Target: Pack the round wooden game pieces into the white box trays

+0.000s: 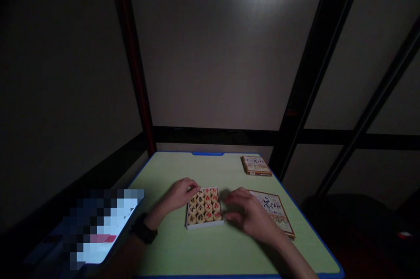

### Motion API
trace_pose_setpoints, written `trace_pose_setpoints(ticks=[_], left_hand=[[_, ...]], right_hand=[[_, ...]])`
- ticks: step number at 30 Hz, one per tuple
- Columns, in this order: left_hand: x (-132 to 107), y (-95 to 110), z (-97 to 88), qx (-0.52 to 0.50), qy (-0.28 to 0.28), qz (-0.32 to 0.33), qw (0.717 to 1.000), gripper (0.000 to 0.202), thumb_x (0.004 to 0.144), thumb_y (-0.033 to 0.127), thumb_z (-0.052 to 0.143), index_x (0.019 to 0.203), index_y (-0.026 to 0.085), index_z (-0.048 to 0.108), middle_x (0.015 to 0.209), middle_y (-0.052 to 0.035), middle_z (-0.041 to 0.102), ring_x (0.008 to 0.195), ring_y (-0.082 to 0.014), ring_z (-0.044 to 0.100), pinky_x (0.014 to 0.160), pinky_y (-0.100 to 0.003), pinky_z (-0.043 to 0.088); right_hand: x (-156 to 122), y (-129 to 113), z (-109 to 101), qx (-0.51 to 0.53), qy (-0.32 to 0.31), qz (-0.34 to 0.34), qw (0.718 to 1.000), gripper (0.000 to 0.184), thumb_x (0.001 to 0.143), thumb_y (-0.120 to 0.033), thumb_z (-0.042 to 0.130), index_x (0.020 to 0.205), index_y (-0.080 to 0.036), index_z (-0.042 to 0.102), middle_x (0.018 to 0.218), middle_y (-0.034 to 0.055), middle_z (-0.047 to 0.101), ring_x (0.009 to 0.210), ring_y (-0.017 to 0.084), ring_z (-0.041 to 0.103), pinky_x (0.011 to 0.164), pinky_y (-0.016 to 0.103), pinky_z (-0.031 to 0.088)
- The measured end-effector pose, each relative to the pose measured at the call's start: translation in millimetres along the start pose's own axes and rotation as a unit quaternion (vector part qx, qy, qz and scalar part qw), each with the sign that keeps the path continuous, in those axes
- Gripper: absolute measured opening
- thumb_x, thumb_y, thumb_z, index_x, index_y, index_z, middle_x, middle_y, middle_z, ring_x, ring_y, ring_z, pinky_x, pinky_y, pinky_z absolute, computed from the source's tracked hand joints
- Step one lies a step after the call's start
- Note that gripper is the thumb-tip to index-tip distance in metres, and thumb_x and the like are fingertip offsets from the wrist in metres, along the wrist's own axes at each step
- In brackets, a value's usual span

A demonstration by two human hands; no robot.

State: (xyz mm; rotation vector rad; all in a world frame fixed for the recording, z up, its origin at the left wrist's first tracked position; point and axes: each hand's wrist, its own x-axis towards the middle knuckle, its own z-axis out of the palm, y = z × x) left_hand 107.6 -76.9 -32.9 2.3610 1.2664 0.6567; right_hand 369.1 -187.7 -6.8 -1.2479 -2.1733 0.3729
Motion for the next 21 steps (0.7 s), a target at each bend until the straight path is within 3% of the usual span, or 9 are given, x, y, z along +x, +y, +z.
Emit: trace_pose_setpoints(ticks=[3, 5, 7, 9, 14, 21], left_hand=[[1, 0, 1.2, -0.024, 0.001, 0.012, 1.0, 0.026, 0.09, 0.031, 0.053, 0.087, 0.018, 0.075, 0.09, -0.0084, 0.074, 0.087, -0.0214, 0.067, 0.081, -0.028, 0.047], [1, 0, 1.6, -0.028, 0.003, 0.016, 0.999, 0.027, 0.09, 0.031, 0.052, 0.086, 0.018, 0.076, 0.088, -0.0087, 0.074, 0.085, -0.0216, 0.067, 0.079, -0.028, 0.047], [2, 0, 2.3, -0.03, 0.001, 0.017, 0.999, 0.029, 0.09, 0.032, 0.051, 0.085, 0.017, 0.076, 0.087, -0.0091, 0.074, 0.084, -0.0217, 0.067, 0.078, -0.028, 0.047], [3, -1, 3.4, -0.03, 0.001, 0.016, 0.999, 0.031, 0.09, 0.034, 0.05, 0.084, 0.017, 0.075, 0.087, -0.0092, 0.074, 0.084, -0.0216, 0.066, 0.076, -0.028, 0.046], [5, -6, 6.0, -0.042, 0.002, 0.007, 0.999, 0.035, 0.09, 0.038, 0.048, 0.074, 0.018, 0.072, 0.077, -0.0064, 0.072, 0.073, -0.0185, 0.062, 0.066, -0.026, 0.041], [7, -10, 8.0, -0.123, 0.024, -0.033, 0.992, 0.051, 0.094, 0.053, 0.036, 0.072, 0.019, 0.067, 0.076, -0.0069, 0.072, 0.074, -0.0193, 0.063, 0.068, -0.027, 0.044]], right_hand=[[-17, 28, -36, -0.024, -0.007, 0.055, 0.998, 0.057, 0.074, -0.049, 0.079, 0.123, -0.023, 0.068, 0.133, 0.0159, 0.062, 0.126, 0.034, 0.054, 0.107, 0.055, 0.042], [-31, 49, -55, -0.043, -0.084, 0.096, 0.991, 0.087, 0.061, -0.052, 0.086, 0.139, -0.024, 0.059, 0.147, 0.019, 0.051, 0.14, 0.041, 0.039, 0.112, 0.058, 0.034], [-44, 65, -65, -0.057, -0.151, 0.145, 0.976, 0.106, 0.051, -0.05, 0.091, 0.146, -0.026, 0.051, 0.153, 0.0191, 0.043, 0.145, 0.044, 0.03, 0.114, 0.06, 0.03], [-51, 72, -67, -0.066, -0.175, 0.179, 0.966, 0.114, 0.045, -0.046, 0.093, 0.148, -0.028, 0.048, 0.157, 0.0196, 0.037, 0.146, 0.045, 0.027, 0.115, 0.059, 0.028], [-47, 66, -65, -0.053, -0.156, 0.152, 0.975, 0.1, 0.056, -0.036, 0.087, 0.148, -0.024, 0.048, 0.153, 0.02, 0.042, 0.141, 0.04, 0.038, 0.116, 0.054, 0.031], [-3, 33, -62, 0.076, -0.137, 0.105, 0.982, 0.074, 0.078, -0.053, 0.073, 0.143, -0.022, 0.054, 0.139, 0.0137, 0.061, 0.124, 0.034, 0.058, 0.105, 0.052, 0.046]])
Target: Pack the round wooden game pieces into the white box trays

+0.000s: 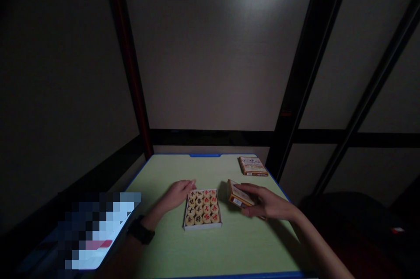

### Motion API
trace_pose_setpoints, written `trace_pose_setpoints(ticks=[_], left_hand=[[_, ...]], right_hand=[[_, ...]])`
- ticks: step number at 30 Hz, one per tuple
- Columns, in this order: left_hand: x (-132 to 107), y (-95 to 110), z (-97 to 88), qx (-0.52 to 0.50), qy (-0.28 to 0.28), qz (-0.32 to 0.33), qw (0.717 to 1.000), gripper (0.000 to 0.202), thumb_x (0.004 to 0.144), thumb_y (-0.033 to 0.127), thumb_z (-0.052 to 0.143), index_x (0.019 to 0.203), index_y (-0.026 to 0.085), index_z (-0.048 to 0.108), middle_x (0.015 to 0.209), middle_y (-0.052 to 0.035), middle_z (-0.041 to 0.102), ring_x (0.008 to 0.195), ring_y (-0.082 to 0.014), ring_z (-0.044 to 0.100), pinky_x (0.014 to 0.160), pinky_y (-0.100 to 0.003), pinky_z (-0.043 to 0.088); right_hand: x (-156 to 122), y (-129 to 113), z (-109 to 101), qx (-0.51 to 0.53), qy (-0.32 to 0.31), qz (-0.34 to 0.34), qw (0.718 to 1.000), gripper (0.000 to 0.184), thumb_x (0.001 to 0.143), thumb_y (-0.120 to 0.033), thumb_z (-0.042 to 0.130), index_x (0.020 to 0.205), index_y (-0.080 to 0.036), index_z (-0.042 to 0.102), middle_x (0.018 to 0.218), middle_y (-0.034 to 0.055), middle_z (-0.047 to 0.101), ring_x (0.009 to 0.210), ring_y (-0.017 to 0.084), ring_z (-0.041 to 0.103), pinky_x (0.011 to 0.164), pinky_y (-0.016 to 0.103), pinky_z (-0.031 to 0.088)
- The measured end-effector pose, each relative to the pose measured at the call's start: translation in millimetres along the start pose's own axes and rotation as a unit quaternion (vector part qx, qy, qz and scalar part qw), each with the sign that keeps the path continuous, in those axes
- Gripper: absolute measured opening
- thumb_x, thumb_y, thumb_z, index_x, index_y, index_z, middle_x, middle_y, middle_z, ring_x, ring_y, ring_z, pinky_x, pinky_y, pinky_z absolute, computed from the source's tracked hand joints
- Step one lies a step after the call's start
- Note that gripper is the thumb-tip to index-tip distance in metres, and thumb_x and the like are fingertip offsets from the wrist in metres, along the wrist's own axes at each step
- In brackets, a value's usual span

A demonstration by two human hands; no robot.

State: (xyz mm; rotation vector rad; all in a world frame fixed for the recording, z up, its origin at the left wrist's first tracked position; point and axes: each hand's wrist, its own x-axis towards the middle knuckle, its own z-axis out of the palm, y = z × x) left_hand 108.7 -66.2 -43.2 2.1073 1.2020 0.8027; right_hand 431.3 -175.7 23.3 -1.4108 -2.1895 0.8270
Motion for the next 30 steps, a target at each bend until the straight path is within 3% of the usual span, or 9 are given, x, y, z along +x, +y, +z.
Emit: trace_pose_setpoints(ticks=[6, 10, 14, 20, 25, 30], left_hand=[[3, -5, -1.4, -0.092, 0.009, -0.098, 0.991, 0.061, 0.092, 0.065, 0.033, 0.096, 0.016, 0.069, 0.093, -0.01, 0.074, 0.068, -0.0183, 0.064, 0.061, -0.026, 0.048], [4, -6, -6.6, -0.066, 0.01, -0.073, 0.995, 0.06, 0.092, 0.066, 0.032, 0.09, 0.018, 0.068, 0.088, -0.0067, 0.073, 0.075, -0.0182, 0.063, 0.066, -0.026, 0.047], [4, -7, -8.8, -0.002, 0.0, -0.035, 0.999, 0.052, 0.092, 0.059, 0.035, 0.07, 0.02, 0.062, 0.073, -0.0041, 0.069, 0.072, -0.018, 0.059, 0.067, -0.026, 0.043], [5, -7, -7.2, 0.036, 0.017, -0.03, 0.999, 0.04, 0.092, 0.046, 0.039, 0.069, 0.021, 0.06, 0.072, -0.003, 0.067, 0.07, -0.0171, 0.057, 0.064, -0.025, 0.039], [5, -7, -7.5, 0.063, 0.02, -0.044, 0.997, 0.037, 0.093, 0.042, 0.041, 0.07, 0.02, 0.059, 0.075, -0.0039, 0.068, 0.072, -0.0176, 0.059, 0.065, -0.025, 0.039], [6, -11, -9.7, 0.093, 0.027, -0.053, 0.994, 0.039, 0.092, 0.042, 0.043, 0.065, 0.02, 0.059, 0.07, -0.0039, 0.065, 0.069, -0.0174, 0.057, 0.065, -0.026, 0.037]], right_hand=[[61, -51, 28, 0.011, -0.042, -0.087, 0.995, 0.068, 0.082, -0.053, 0.069, 0.14, -0.019, 0.056, 0.127, 0.0109, 0.069, 0.108, 0.028, 0.066, 0.093, 0.041, 0.052], [80, -69, 46, -0.056, -0.07, -0.134, 0.987, 0.06, 0.083, -0.051, 0.07, 0.132, -0.02, 0.062, 0.112, 0.0078, 0.074, 0.093, 0.024, 0.069, 0.082, 0.032, 0.052], [80, -71, 60, -0.139, -0.04, -0.17, 0.975, 0.061, 0.078, -0.051, 0.074, 0.13, -0.02, 0.064, 0.117, 0.0119, 0.071, 0.097, 0.027, 0.068, 0.086, 0.034, 0.051], [82, -69, 66, -0.197, -0.021, -0.178, 0.964, 0.066, 0.079, -0.052, 0.073, 0.134, -0.018, 0.061, 0.119, 0.0157, 0.069, 0.098, 0.029, 0.067, 0.086, 0.037, 0.051], [90, -72, 57, -0.149, -0.054, -0.185, 0.97, 0.057, 0.082, -0.052, 0.069, 0.13, -0.021, 0.063, 0.112, 0.0092, 0.072, 0.092, 0.024, 0.068, 0.081, 0.031, 0.051], [98, -71, 49, -0.043, -0.111, -0.149, 0.982, 0.054, 0.087, -0.053, 0.063, 0.129, -0.02, 0.065, 0.097, 0.0036, 0.074, 0.081, 0.019, 0.066, 0.071, 0.026, 0.049]])
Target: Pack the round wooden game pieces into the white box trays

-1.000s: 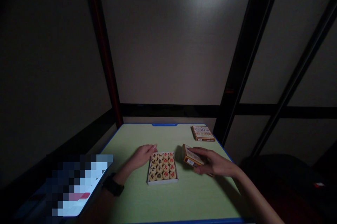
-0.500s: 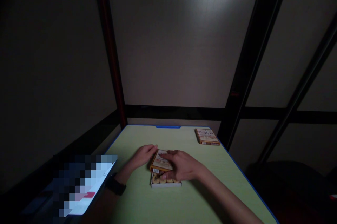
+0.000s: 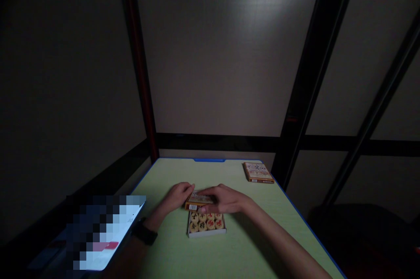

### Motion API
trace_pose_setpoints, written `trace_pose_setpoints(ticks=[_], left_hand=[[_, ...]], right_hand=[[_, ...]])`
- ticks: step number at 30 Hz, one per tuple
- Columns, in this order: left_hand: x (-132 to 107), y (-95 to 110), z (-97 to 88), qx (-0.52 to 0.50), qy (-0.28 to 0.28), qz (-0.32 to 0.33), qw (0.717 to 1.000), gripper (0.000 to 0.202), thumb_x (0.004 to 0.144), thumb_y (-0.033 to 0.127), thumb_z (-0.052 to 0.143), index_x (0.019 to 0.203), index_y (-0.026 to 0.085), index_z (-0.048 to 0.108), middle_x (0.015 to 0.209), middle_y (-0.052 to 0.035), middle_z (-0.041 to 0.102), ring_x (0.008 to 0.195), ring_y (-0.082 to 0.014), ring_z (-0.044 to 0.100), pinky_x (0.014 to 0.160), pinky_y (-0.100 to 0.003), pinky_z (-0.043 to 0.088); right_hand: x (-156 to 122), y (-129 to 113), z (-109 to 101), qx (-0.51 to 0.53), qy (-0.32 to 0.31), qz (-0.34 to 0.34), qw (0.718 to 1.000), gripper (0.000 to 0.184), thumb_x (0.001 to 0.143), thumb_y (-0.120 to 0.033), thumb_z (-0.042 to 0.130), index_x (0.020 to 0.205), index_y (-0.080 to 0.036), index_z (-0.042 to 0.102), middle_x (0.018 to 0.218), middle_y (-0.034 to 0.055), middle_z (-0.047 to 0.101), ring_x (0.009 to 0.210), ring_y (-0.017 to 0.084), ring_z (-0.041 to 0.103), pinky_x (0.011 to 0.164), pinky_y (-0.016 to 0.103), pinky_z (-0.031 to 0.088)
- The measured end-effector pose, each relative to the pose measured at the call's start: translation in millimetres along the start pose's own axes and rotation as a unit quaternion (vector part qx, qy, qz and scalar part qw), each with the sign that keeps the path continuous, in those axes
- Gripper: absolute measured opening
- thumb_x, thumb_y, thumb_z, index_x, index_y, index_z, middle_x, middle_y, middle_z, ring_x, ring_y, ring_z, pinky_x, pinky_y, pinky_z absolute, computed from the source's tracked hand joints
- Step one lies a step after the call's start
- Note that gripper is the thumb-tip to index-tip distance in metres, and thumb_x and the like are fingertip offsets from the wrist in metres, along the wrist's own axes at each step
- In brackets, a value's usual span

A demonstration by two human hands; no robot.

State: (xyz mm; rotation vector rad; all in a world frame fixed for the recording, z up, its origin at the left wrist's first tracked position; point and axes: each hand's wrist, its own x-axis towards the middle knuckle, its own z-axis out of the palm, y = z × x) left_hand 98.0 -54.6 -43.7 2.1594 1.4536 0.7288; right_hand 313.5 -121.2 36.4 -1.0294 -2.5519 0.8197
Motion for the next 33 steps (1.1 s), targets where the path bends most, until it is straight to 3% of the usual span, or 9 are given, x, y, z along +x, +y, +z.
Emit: trace_pose_setpoints(ticks=[9, 14, 22, 28, 33], left_hand=[[6, -8, -4.9, -0.061, -0.007, -0.026, 0.998, 0.041, 0.093, 0.04, 0.039, 0.071, 0.019, 0.066, 0.075, -0.0041, 0.07, 0.075, -0.0185, 0.06, 0.068, -0.025, 0.04], [3, -2, -11.8, -0.014, -0.006, -0.058, 0.998, 0.049, 0.097, 0.043, 0.032, 0.071, 0.018, 0.066, 0.074, -0.0063, 0.069, 0.072, -0.0192, 0.058, 0.064, -0.026, 0.036], [-4, 6, -11.8, 0.013, -0.054, -0.031, 0.998, 0.056, 0.097, 0.05, 0.033, 0.073, 0.017, 0.072, 0.073, -0.007, 0.072, 0.073, -0.0205, 0.062, 0.064, -0.027, 0.037], [-5, 15, -6.6, 0.007, -0.063, 0.005, 0.998, 0.057, 0.097, 0.049, 0.032, 0.074, 0.017, 0.073, 0.075, -0.0065, 0.072, 0.073, -0.0198, 0.062, 0.066, -0.026, 0.039], [-10, 23, -13.2, 0.077, -0.065, 0.007, 0.995, 0.049, 0.097, 0.045, 0.038, 0.073, 0.016, 0.071, 0.076, -0.0068, 0.072, 0.073, -0.0188, 0.061, 0.067, -0.027, 0.039]], right_hand=[[17, 13, 5, 0.068, 0.097, 0.009, 0.993, 0.057, 0.093, -0.061, 0.05, 0.104, -0.012, 0.077, 0.071, 0.001, 0.065, 0.064, 0.014, 0.051, 0.058, 0.023, 0.038], [19, 17, 12, 0.081, 0.187, 0.031, 0.979, 0.065, 0.091, -0.067, 0.047, 0.083, -0.01, 0.077, 0.059, 0.0003, 0.058, 0.056, 0.012, 0.045, 0.054, 0.023, 0.033], [1, 10, 23, 0.037, 0.2, -0.028, 0.979, 0.053, 0.095, -0.057, 0.05, 0.088, -0.012, 0.077, 0.072, 0.0039, 0.069, 0.064, 0.013, 0.055, 0.062, 0.023, 0.04], [-16, 12, 27, 0.013, 0.231, -0.018, 0.973, 0.048, 0.098, -0.052, 0.049, 0.095, -0.014, 0.077, 0.078, 0.006, 0.073, 0.067, 0.015, 0.062, 0.063, 0.023, 0.045], [-27, 2, 43, -0.012, 0.187, -0.103, 0.977, 0.04, 0.098, -0.048, 0.052, 0.104, -0.018, 0.077, 0.102, 0.011, 0.076, 0.095, 0.021, 0.07, 0.086, 0.029, 0.052]])
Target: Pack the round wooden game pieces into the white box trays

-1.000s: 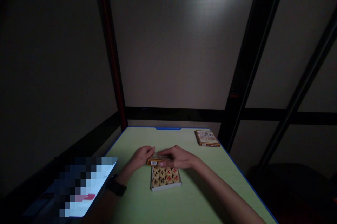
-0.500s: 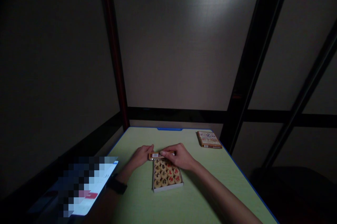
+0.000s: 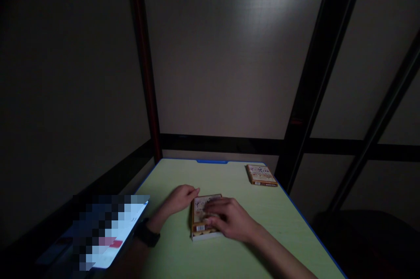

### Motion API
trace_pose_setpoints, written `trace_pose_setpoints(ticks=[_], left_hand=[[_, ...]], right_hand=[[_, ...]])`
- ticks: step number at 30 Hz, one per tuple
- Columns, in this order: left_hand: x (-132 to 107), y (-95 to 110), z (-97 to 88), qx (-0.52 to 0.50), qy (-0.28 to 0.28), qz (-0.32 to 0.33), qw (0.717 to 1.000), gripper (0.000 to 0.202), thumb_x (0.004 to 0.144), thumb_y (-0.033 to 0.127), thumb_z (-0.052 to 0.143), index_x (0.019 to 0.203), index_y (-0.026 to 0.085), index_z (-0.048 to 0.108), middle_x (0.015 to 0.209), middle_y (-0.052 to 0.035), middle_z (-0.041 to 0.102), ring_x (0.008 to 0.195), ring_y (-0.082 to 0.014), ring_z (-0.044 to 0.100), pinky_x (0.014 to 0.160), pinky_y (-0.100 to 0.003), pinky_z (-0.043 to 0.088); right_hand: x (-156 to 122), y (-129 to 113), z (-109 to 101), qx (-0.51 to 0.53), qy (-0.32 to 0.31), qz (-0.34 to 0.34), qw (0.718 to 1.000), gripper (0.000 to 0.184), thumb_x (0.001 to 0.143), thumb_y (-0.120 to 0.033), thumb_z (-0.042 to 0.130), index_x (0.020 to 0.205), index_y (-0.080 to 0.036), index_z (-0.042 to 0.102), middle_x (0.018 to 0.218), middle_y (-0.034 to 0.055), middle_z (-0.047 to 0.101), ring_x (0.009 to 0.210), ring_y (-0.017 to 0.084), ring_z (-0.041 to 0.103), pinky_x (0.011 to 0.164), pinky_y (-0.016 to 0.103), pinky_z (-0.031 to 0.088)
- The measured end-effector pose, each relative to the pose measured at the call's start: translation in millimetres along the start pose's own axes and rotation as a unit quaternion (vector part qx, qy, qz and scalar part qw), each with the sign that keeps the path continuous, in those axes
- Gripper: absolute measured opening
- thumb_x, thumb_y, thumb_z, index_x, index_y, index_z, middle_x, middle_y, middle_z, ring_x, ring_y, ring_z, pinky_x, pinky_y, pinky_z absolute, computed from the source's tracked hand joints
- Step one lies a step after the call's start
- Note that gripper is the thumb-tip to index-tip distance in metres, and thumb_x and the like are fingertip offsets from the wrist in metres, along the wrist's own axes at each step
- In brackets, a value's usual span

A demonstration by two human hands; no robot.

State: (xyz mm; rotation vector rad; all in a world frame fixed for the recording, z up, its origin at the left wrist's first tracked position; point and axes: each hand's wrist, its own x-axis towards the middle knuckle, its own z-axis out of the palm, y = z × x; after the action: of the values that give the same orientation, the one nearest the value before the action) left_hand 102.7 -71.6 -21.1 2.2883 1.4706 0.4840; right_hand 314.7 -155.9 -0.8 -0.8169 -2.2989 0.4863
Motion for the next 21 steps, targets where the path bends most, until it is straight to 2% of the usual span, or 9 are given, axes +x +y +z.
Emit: trace_pose_setpoints(ticks=[3, 6, 8, 10, 12, 15, 18, 21], left_hand=[[-7, 11, -4.2, 0.055, 0.021, 0.019, 0.998, 0.043, 0.099, 0.032, 0.035, 0.083, 0.015, 0.072, 0.09, -0.0103, 0.074, 0.088, -0.0206, 0.065, 0.08, -0.028, 0.044], [-18, 24, 1.0, 0.105, 0.05, 0.066, 0.991, 0.044, 0.099, 0.021, 0.028, 0.1, 0.015, 0.071, 0.107, -0.0127, 0.072, 0.107, -0.022, 0.064, 0.096, -0.032, 0.044], [-26, 29, 12.8, 0.122, 0.068, 0.099, 0.985, 0.046, 0.101, 0.023, 0.025, 0.118, 0.013, 0.066, 0.125, -0.0143, 0.067, 0.122, -0.0237, 0.059, 0.105, -0.037, 0.042], [-34, 29, 30.0, 0.136, 0.073, 0.129, 0.979, 0.049, 0.102, 0.029, 0.025, 0.135, 0.01, 0.057, 0.143, -0.0161, 0.055, 0.136, -0.0258, 0.048, 0.113, -0.043, 0.037], [-41, 24, 48.0, 0.156, 0.06, 0.15, 0.974, 0.053, 0.103, 0.034, 0.025, 0.142, 0.008, 0.049, 0.15, -0.0168, 0.048, 0.143, -0.0267, 0.04, 0.117, -0.045, 0.034], [-48, 18, 65.2, 0.168, 0.066, 0.144, 0.973, 0.057, 0.103, 0.037, 0.025, 0.148, 0.007, 0.042, 0.157, -0.0164, 0.038, 0.148, -0.028, 0.03, 0.121, -0.046, 0.029], [-51, 16, 65.3, 0.1, 0.052, 0.141, 0.984, 0.058, 0.102, 0.038, 0.027, 0.149, 0.006, 0.04, 0.16, -0.0167, 0.031, 0.15, -0.0284, 0.023, 0.123, -0.048, 0.023], [-52, 20, 56.2, -0.052, 0.037, 0.126, 0.99, 0.059, 0.099, 0.042, 0.036, 0.147, 0.008, 0.044, 0.161, -0.017, 0.028, 0.152, -0.0288, 0.018, 0.125, -0.048, 0.015]], right_hand=[[-6, -1, 4, 0.001, 0.01, 0.005, 1.0, 0.039, 0.1, -0.045, 0.048, 0.104, -0.019, 0.078, 0.105, 0.0101, 0.077, 0.103, 0.021, 0.07, 0.095, 0.032, 0.052], [-9, 3, 5, -0.052, 0.045, 0.059, 0.996, 0.041, 0.102, -0.042, 0.043, 0.118, -0.019, 0.073, 0.122, 0.0114, 0.072, 0.122, 0.023, 0.062, 0.109, 0.04, 0.046], [-12, 6, 9, -0.094, 0.035, 0.088, 0.991, 0.046, 0.103, -0.042, 0.039, 0.134, -0.017, 0.063, 0.141, 0.0126, 0.06, 0.139, 0.026, 0.047, 0.117, 0.046, 0.038], [-18, 8, 16, -0.124, -0.002, 0.109, 0.986, 0.054, 0.104, -0.042, 0.036, 0.147, -0.013, 0.048, 0.155, 0.0138, 0.043, 0.148, 0.027, 0.031, 0.121, 0.05, 0.03], [-25, 10, 25, -0.143, -0.043, 0.126, 0.981, 0.059, 0.104, -0.042, 0.033, 0.153, -0.009, 0.037, 0.16, 0.015, 0.032, 0.151, 0.028, 0.022, 0.123, 0.051, 0.026], [-34, 14, 36, -0.161, -0.071, 0.125, 0.976, 0.059, 0.105, -0.04, 0.031, 0.155, -0.008, 0.032, 0.162, 0.0149, 0.026, 0.152, 0.028, 0.015, 0.124, 0.05, 0.021], [-36, 16, 39, -0.14, -0.063, 0.117, 0.981, 0.059, 0.104, -0.039, 0.033, 0.155, -0.01, 0.031, 0.162, 0.0144, 0.026, 0.152, 0.028, 0.013, 0.124, 0.052, 0.019], [-33, 16, 36, -0.071, -0.032, 0.133, 0.988, 0.059, 0.102, -0.044, 0.04, 0.153, -0.015, 0.038, 0.161, 0.0137, 0.029, 0.152, 0.029, 0.016, 0.123, 0.053, 0.021]])
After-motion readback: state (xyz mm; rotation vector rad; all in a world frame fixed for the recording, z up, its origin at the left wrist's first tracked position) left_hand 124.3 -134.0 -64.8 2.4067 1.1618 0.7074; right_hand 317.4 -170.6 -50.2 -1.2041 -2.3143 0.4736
